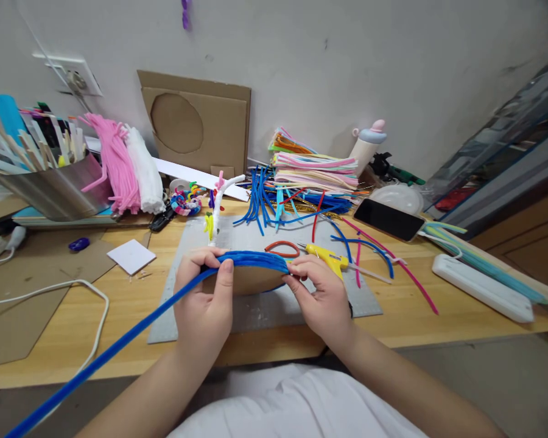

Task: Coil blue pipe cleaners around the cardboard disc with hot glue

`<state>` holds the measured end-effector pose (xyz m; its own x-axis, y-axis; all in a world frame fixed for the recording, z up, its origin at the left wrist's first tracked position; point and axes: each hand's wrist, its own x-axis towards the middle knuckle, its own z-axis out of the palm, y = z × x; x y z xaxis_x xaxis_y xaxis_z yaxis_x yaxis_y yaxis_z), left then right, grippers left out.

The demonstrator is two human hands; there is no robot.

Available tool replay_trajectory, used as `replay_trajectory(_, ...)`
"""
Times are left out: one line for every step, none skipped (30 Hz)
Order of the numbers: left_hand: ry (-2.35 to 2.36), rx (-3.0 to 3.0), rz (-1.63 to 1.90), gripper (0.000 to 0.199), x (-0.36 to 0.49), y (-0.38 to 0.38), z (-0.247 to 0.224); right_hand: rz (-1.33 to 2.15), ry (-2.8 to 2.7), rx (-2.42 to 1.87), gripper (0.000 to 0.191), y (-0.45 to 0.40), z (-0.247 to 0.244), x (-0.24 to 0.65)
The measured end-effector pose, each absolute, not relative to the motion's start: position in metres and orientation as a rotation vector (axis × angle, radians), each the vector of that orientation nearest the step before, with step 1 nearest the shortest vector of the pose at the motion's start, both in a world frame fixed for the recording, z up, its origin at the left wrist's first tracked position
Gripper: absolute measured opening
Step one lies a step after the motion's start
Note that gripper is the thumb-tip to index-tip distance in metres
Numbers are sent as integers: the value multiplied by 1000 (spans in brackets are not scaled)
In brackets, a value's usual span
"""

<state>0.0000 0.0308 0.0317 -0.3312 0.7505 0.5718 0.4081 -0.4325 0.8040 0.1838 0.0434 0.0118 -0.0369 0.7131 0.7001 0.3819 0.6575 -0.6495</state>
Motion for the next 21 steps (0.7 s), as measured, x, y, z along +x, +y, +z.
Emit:
replay_trajectory(1491,1624,1833,12,0,31,32,346,-1650,-911,14,43,12,184)
replay_trajectory(1486,1619,1837,12,0,30,32,355,-1648,-911,14,43,12,184)
replay_trajectory(1480,1614,1843,12,0,31,32,369,-1647,-914,15,43,12,184)
replay_trajectory(1474,1607,1848,12,0,31,32,386,-1650,-920,16,43,11,184)
replay_trajectory(1471,1599,1853,12,0,31,32,406,-1658,-925,17,43,11,184)
replay_trajectory(1475,1591,1857,12,0,32,33,426,-1670,-930,19,43,10,185)
replay_trajectory(1482,1583,1857,12,-1,32,33,442,-1688,-938,20,42,9,185)
replay_trajectory(1493,1577,1856,13,-1,32,33,443,-1702,-950,23,41,8,186)
replay_trajectory(1503,1572,1854,13,-2,33,33,415,-1710,-962,25,40,7,187)
replay_trajectory(1512,1567,1851,13,-2,33,32,353,-1710,-972,26,39,6,188)
replay_trajectory(1520,1563,1850,14,-2,33,32,265,-1708,-979,26,38,5,189)
replay_trajectory(1526,1562,1848,14,-2,33,32,163,-1709,-982,24,36,4,189)
replay_trajectory(1532,1558,1849,14,-2,33,31,60,-1718,-978,21,35,3,189)
replay_trajectory(1537,1555,1848,14,-2,33,31,-30,-1735,-974,18,35,3,189)
replay_trajectory(1541,1551,1849,15,-2,33,31,-97,-1760,-975,16,35,3,189)
replay_trajectory(1544,1550,1850,15,-1,34,31,-146,-1782,-980,14,35,4,189)
replay_trajectory(1543,1548,1850,14,-1,34,32,-185,-1793,-987,13,36,4,188)
replay_trajectory(1537,1546,1853,14,-1,35,32,-220,-1797,-994,13,38,5,188)
replay_trajectory(1532,1545,1856,14,0,37,32,-252,-1797,-997,13,39,6,188)
replay_trajectory(1530,1545,1859,14,0,38,32,-280,-1796,-998,12,41,7,188)
replay_trajectory(1530,1544,1862,14,0,40,33,-307,-1793,-997,12,42,8,187)
